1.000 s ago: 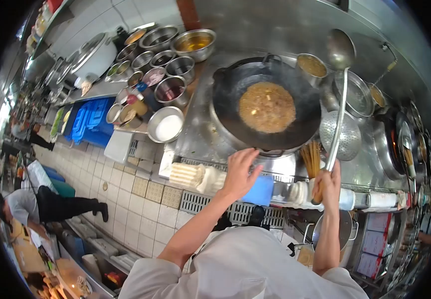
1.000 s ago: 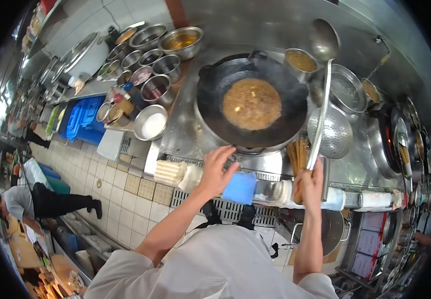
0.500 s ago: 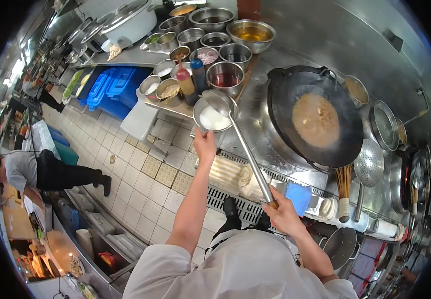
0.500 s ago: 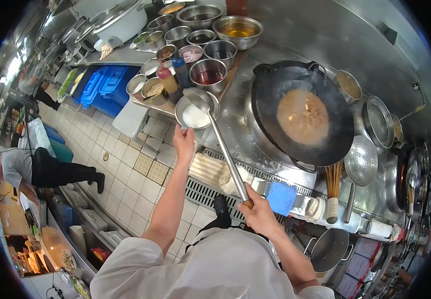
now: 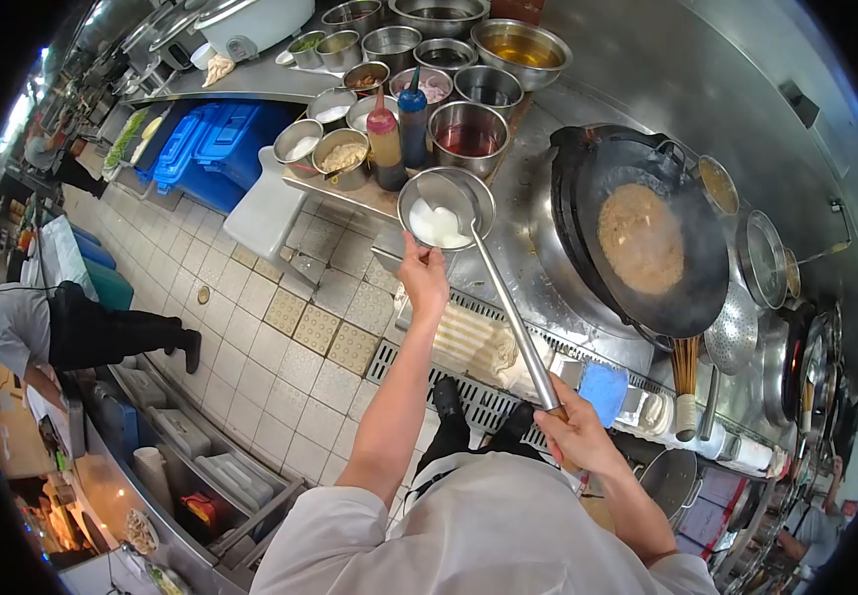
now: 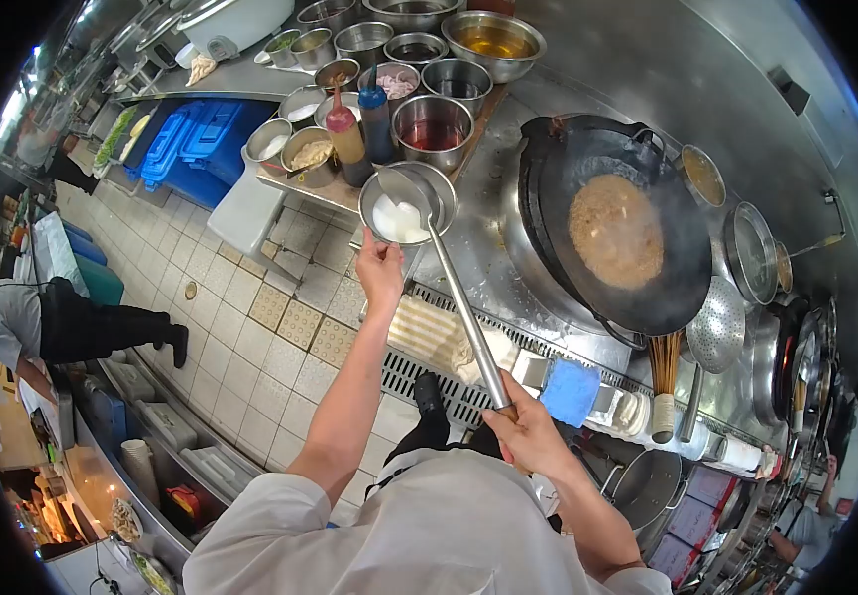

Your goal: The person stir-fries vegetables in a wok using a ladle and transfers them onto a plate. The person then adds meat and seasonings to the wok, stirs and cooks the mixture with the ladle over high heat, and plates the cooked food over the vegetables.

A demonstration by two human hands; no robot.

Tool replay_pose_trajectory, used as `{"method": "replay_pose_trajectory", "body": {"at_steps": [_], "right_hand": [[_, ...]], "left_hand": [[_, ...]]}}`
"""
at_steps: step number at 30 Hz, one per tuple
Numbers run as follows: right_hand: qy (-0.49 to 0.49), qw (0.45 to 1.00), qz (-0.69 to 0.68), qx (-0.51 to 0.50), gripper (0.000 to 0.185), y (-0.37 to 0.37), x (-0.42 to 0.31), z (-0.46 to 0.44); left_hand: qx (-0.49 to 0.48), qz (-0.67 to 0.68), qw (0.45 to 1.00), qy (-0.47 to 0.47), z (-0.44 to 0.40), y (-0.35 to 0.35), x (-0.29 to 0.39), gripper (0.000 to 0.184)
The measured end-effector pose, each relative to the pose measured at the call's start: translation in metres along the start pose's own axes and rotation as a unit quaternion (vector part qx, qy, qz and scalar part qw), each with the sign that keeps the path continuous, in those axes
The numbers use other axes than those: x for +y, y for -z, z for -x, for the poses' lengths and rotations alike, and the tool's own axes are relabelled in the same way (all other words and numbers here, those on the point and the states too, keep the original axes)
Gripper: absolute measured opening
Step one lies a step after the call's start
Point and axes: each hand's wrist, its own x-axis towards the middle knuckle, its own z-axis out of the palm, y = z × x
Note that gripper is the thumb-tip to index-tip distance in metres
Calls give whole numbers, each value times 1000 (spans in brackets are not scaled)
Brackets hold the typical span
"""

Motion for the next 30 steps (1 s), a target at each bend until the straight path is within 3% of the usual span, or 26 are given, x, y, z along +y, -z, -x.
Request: {"method": "replay_pose_trajectory", "body": {"at_steps": [7, 13, 15, 21, 23, 26, 27, 28, 29, 30], "right_hand": [[-69, 996, -35, -40, 62, 28, -29, 9], [-75, 987, -136, -51, 46, 61, -37, 6], [-110, 950, -279, -86, 46, 72, -36, 4], [-98, 874, -452, -149, 45, 90, -13, 17], [-77, 856, -488, -149, 44, 96, -2, 35], [-34, 882, -462, -84, 48, 106, 6, 74], [-24, 880, -470, -69, 48, 109, 8, 87], [4, 914, -406, -23, 48, 111, 8, 100], [28, 940, -339, 24, 48, 114, 8, 112], [44, 957, -282, 56, 50, 117, 7, 124]], "left_hand": [[8, 52, 998, 19, -1, -2, -7, 65], [10, 56, 998, 29, 0, 0, -5, 65], [8, 67, 997, 33, 3, 3, -6, 66], [-2, 21, 1000, -14, 46, 19, 11, 64], [-104, -69, 992, -21, 81, 18, 28, 62], [-224, -134, 960, -98, 129, 11, 26, 64], [-246, -287, 906, -192, 142, 8, 29, 66], [-255, -427, 820, -284, 152, 3, 33, 69], [-269, -419, 816, -294, 158, -3, 38, 69], [-317, -447, 807, -220, 161, -8, 43, 71]]}}
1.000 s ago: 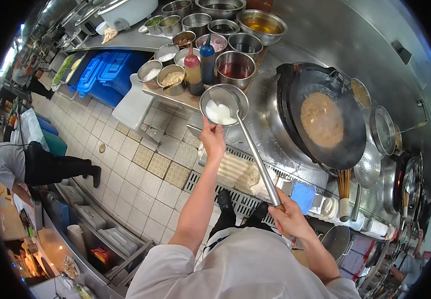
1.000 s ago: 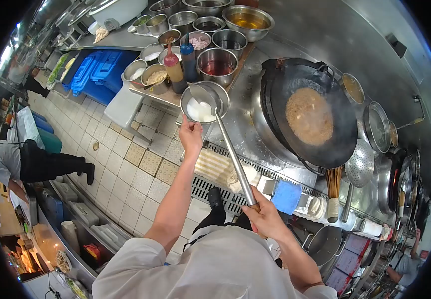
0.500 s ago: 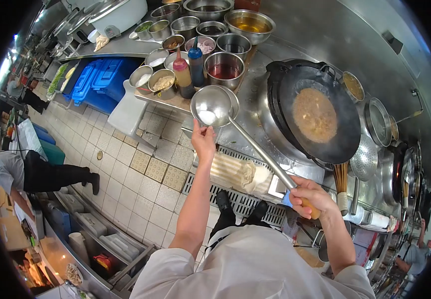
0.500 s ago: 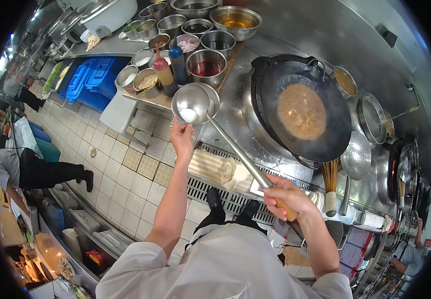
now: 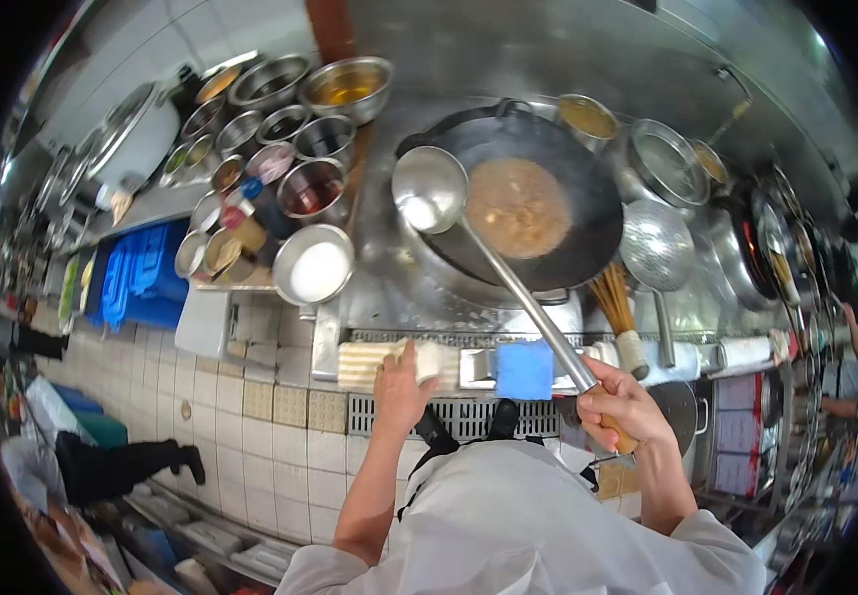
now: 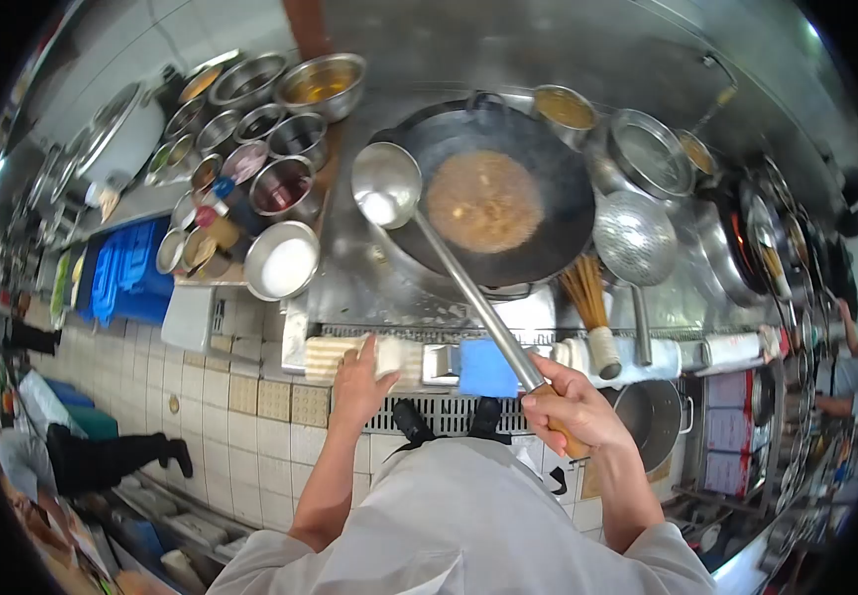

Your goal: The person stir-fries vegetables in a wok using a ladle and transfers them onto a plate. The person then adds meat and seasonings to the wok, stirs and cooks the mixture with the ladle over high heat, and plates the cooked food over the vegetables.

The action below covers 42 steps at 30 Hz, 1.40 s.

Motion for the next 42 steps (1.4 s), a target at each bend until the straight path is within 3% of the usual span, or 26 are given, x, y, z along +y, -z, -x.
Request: {"method": "replay_pose_trajectory", "body": {"at_steps": [1, 3, 5, 8, 11, 13, 14, 15, 17, 18, 19, 22, 27, 36, 37, 38, 42], "right_hand": [[8, 1000, -5, 10, 50, 1, -3, 8], [65, 988, 110, 91, 53, 4, -8, 17], [71, 987, 104, 103, 56, 21, -7, 17], [106, 969, 134, 179, 55, 33, -17, 10], [144, 968, 113, 173, 54, 42, -29, 1], [159, 964, 105, 186, 57, 48, -32, -8], [167, 967, 84, 171, 57, 51, -34, -11], [177, 970, 63, 155, 57, 52, -37, -13], [178, 973, 33, 142, 57, 52, -39, -13], [169, 977, -3, 130, 57, 50, -40, -11], [159, 979, -39, 117, 58, 50, -41, -8], [158, 978, -121, 65, 57, 53, -30, 10], [137, 976, -151, 73, 58, 54, -23, 39], [186, 975, -32, 119, 59, 54, -43, 17], [197, 974, -21, 111, 60, 55, -44, 12], [207, 973, -10, 102, 61, 55, -44, 9], [198, 972, 24, 122, 64, 51, -41, 8]], "left_hand": [[-80, 4, 996, 47, -2, 1, 7, 74], [-86, -12, 994, 59, -6, -1, 18, 75], [-111, -43, 989, 93, -12, -7, 18, 77], [-86, -40, 992, 83, -17, -18, 7, 70], [-68, -13, 994, 89, -19, -10, 12, 61], [-75, 303, 943, 113, -15, -7, 8, 51], [-83, 399, 907, 110, -15, -22, -2, 47], [-84, 397, 908, 108, -12, -22, 1, 47], [-108, 579, 789, 179, -6, -25, 8, 50], [-115, 612, 754, 209, -4, -25, 13, 55], [-117, 610, 755, 209, -2, -26, 19, 55], [-142, 666, 690, 245, 5, -30, 29, 53], [-160, 675, 682, 230, 5, -37, 36, 46], [-181, 713, 647, 200, -46, -56, 85, 40], [-177, 728, 628, 210, -56, -58, 92, 41], [-199, 705, 653, 191, -64, -57, 96, 46], [-222, 705, 636, 224, -88, -53, 120, 55]]}}
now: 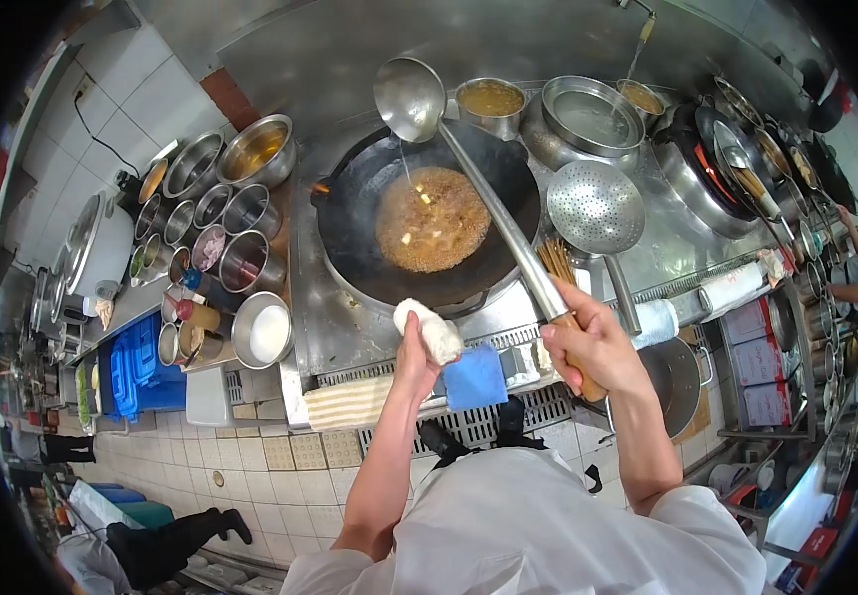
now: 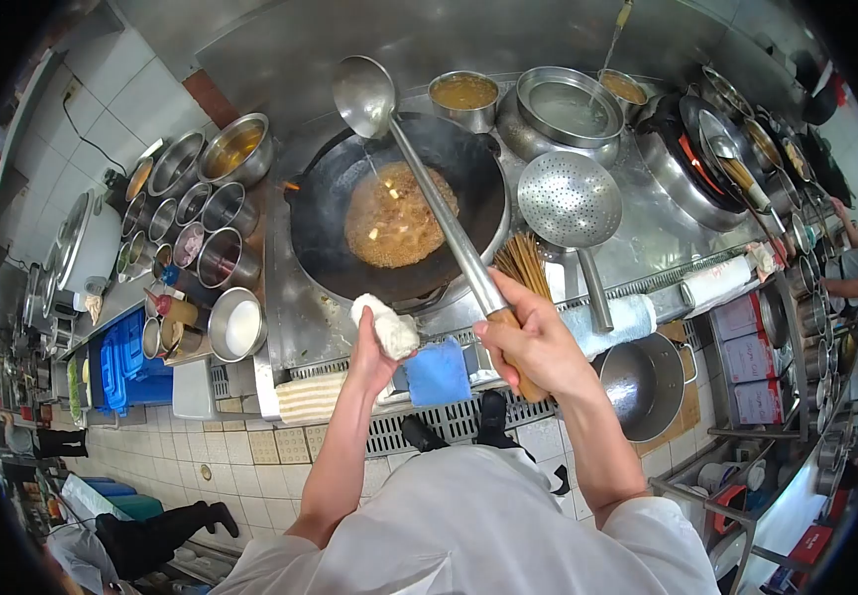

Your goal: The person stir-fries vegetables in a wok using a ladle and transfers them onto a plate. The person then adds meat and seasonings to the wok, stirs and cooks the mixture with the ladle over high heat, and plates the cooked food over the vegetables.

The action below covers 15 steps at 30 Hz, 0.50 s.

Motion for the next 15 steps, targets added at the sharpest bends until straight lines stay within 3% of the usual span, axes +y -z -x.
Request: {"method": "replay_pose_trajectory", "body": {"at_steps": [5, 7, 8, 11, 13, 15], "right_hand": [[-10, 999, 48, 13, 63, 0, -1, 17], [-13, 998, 57, 22, 62, 0, 0, 23], [-9, 997, 65, 39, 62, 2, 2, 27], [9, 997, 71, 41, 62, 4, -1, 43], [-18, 998, 47, 49, 63, 3, 1, 58], [-25, 998, 31, 46, 65, 7, 10, 62]], "left_hand": [[63, 38, 996, 52, -36, -26, 8, 46], [66, 110, 985, 119, -59, -21, 3, 29], [87, 151, 981, 88, -60, -24, -6, 15], [135, 157, 977, 50, 0, -43, -7, 11], [57, 153, 983, 82, 62, -53, 2, 13], [56, 179, 977, 98, 68, -47, -2, 15]]}}
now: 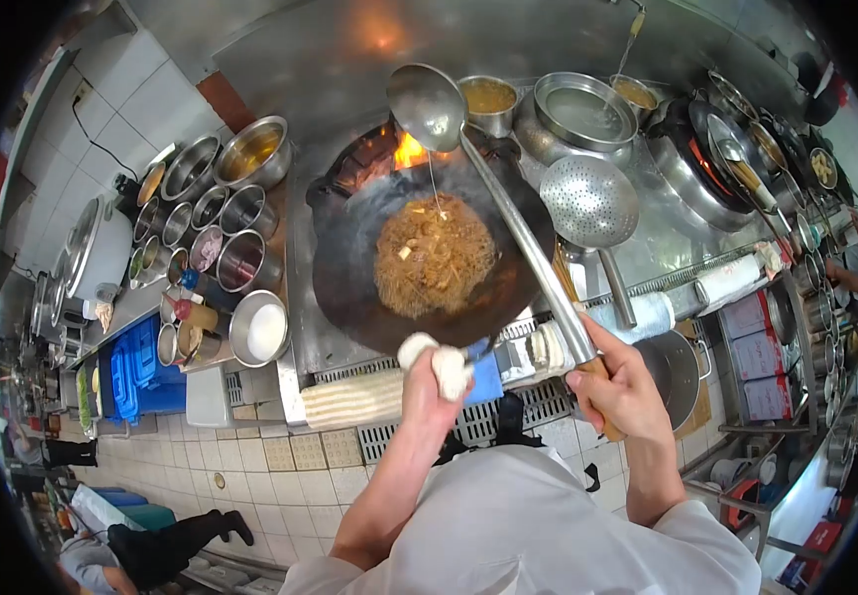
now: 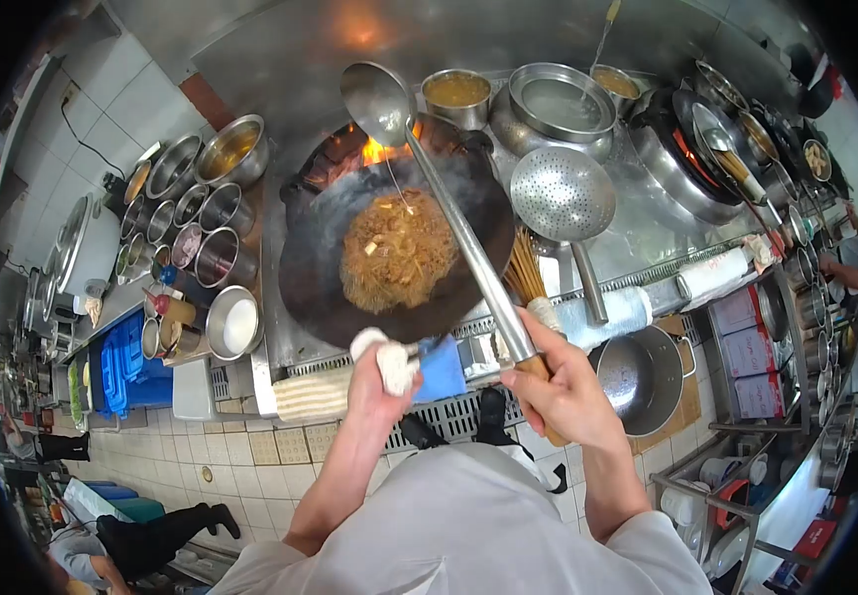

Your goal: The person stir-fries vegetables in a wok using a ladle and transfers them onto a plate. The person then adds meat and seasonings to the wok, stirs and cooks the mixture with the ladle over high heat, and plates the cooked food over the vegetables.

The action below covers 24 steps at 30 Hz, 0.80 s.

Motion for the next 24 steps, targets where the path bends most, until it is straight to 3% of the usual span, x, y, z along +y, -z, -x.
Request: {"method": "replay_pose_trajectory", "body": {"at_steps": [3, 6, 11, 15, 17, 18, 22, 24], "right_hand": [[13, 1000, -8, 12, 67, -3, 3, 1], [9, 1000, 2, -5, 66, -3, 6, 3], [30, 1000, -1, 1, 64, -12, 13, -6], [40, 999, 10, -16, 64, -14, 16, -8], [35, 999, 20, -8, 64, -18, 12, -9], [27, 999, 32, -3, 65, -20, 9, -9], [41, 998, 39, 4, 65, -24, 17, -21], [66, 995, 68, 5, 64, -24, 19, -25]], "left_hand": [[62, 0, 998, -10, 2, -24, 13, 11], [12, 9, 1000, 19, 18, -17, 17, 17], [28, -14, 999, -22, -46, -7, 23, 13], [7, -28, 1000, 6, -3, 27, -6, 8], [16, -41, 999, 28, 23, 12, -2, 13], [63, -34, 997, -5, 19, -3, 2, 11], [-2, -32, 999, -11, -53, -2, 27, 14], [1, -11, 1000, -17, -53, 25, 8, 14]]}}
